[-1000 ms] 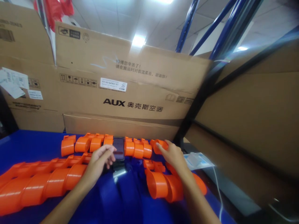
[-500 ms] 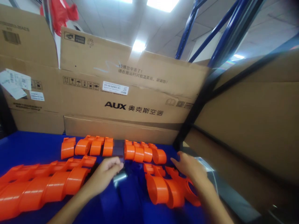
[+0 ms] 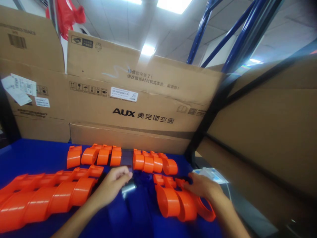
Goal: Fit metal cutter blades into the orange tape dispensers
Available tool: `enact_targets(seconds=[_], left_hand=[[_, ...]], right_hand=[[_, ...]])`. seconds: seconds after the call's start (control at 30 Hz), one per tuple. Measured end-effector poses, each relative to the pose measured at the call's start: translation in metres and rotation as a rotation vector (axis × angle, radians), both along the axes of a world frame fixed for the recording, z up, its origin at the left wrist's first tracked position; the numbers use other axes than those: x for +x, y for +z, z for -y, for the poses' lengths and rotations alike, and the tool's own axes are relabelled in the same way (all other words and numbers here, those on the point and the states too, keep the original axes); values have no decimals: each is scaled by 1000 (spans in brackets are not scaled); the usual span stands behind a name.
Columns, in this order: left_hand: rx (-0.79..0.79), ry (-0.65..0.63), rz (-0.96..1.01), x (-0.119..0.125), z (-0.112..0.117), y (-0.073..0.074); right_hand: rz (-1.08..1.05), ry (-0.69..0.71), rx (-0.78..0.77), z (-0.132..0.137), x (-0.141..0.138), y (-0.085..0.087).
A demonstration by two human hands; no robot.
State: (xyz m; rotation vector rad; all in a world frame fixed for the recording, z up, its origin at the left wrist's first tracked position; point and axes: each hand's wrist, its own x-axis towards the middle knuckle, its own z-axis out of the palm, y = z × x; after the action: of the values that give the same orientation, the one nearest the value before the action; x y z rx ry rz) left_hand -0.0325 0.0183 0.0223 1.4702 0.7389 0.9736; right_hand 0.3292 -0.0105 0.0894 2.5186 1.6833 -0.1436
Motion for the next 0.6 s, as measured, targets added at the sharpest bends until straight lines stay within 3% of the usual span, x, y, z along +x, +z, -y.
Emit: enact_targets(seconds=[0.17,0.33,0.47,0.6], left_hand=[[1,12,1,0,1,1],[4,19,16,0,2,2],[0,33,35,0,3,4],[-11,19,32,-1,5,5]], right_hand=[[17,1,35,-4,-10,-8],[33,-38,75,-3,-15,-3],[72,-85,157,5,-19,16],[111,-80,263,22,-40,55]])
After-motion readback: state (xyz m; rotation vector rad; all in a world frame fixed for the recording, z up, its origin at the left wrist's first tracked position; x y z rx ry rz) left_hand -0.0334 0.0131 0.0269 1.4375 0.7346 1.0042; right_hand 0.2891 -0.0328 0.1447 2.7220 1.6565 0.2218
